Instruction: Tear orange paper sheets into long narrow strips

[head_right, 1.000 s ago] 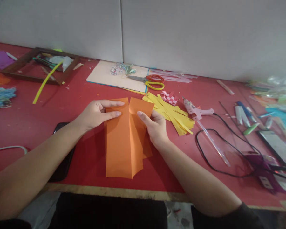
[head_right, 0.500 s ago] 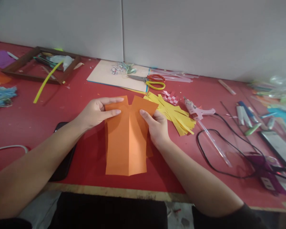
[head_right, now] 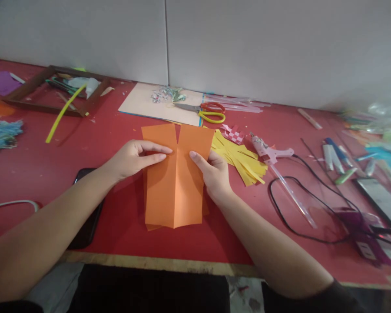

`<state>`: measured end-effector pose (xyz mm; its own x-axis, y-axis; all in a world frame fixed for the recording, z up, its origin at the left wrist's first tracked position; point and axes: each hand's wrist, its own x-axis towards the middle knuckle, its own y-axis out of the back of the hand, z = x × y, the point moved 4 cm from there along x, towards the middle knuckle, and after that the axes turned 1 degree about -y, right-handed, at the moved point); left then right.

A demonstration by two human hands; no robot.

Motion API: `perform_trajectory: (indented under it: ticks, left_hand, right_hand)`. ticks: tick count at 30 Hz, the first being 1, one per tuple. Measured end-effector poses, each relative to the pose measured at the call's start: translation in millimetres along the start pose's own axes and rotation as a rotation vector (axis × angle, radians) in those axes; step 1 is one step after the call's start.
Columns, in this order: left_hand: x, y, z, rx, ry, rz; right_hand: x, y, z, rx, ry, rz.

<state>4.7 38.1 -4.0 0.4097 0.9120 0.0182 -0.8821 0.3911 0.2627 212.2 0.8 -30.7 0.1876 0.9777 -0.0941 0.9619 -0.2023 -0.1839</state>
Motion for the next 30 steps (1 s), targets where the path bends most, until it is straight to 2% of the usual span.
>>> perform_trajectory:
  ticks: [6, 16, 21, 26, 30]
  left_hand:
    - [0.1, -0.7, 1.2, 0.013, 0.026, 0.01]
    - [1.5, 3.9, -2.5, 0.016, 0.042, 0.019]
    - [-0.2, 4.2, 0.3, 0.033, 0.01, -0.068]
    - [0.1, 0.3, 0.6, 0.009, -0.014, -0.133]
    - [1.2, 2.1, -1.4, 0.0, 0.004, -0.06]
  right_hand:
    - [2.5, -0.5, 3.4, 0.044, 0.071, -0.012]
    - [3.0, 1.3, 2.7, 0.061, 0.073, 0.032]
    - [6.3, 3.8, 3.9, 0.072, 0.061, 0.076]
    - [4.7, 0.1, -1.3, 0.085, 0.097, 0.009]
    - [0.3, -2.2, -2.7, 0.043, 0.023, -0.052]
